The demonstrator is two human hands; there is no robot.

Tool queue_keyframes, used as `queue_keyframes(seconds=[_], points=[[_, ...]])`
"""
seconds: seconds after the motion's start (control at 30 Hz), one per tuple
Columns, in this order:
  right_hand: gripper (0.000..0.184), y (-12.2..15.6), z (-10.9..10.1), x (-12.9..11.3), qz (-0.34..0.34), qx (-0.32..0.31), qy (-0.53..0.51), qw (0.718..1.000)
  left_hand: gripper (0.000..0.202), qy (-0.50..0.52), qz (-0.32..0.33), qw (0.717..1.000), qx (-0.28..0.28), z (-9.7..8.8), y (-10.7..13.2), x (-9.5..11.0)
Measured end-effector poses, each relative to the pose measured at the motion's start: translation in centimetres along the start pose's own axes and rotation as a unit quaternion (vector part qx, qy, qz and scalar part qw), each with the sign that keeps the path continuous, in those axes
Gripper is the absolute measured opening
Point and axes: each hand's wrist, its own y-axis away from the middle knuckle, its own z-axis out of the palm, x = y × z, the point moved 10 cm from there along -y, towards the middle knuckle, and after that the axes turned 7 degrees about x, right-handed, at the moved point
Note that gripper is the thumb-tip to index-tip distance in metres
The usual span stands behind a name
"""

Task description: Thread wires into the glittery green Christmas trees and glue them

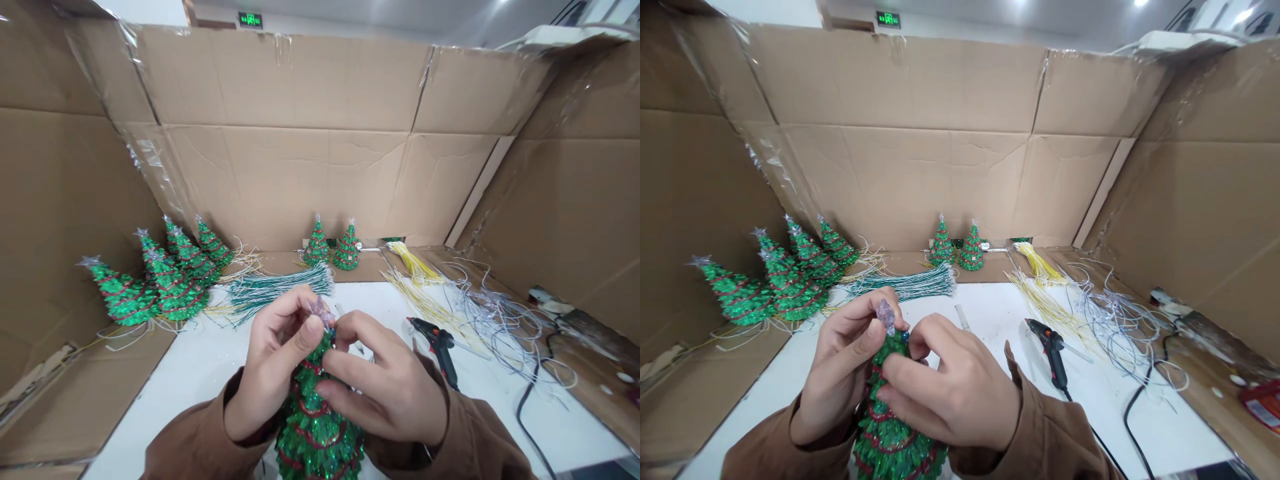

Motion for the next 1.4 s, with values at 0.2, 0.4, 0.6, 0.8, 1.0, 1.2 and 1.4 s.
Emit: queue_keyframes(seconds=[0.2, 0.4, 0.6, 0.8, 1.0, 1.2, 1.4], points=[[0.024, 0.2, 0.6, -0.2, -0.058, 0.028, 0.001, 0.998, 0.021, 0.015, 0.007, 1.0, -0.021, 0.2, 0.1, 0.2], [0.046, 0.8, 1.5, 0.3, -0.029, 0.064, 0.038, 0.997, 0.019, 0.007, 0.014, 1.0, -0.006, -0.3, 0.0, 0.4], [0.032, 1.0, 2.5, 0.3, -0.027, 0.027, 0.07, 0.997, 0.021, 0.0, 0.013, 1.0, 0.008, -0.4, 0.0, 0.3], [0.029, 1.0, 2.0, -0.1, -0.066, 0.098, 0.074, 0.99, 0.024, -0.019, 0.011, 1.0, 0.012, -0.5, -0.1, -0.1], [0.022, 0.9, 1.8, -0.2, -0.063, 0.119, 0.076, 0.988, 0.022, -0.025, 0.025, 0.999, -0.001, -0.5, 0.0, 0.1], [0.015, 1.0, 1.4, -0.4, -0.063, 0.139, 0.059, 0.987, 0.023, -0.04, 0.032, 0.999, 0.003, -0.5, 0.1, 0.3], [0.014, 0.9, 1.5, -0.4, -0.056, 0.132, 0.068, 0.987, 0.022, -0.039, 0.038, 0.998, -0.001, -0.3, 0.2, 0.5]])
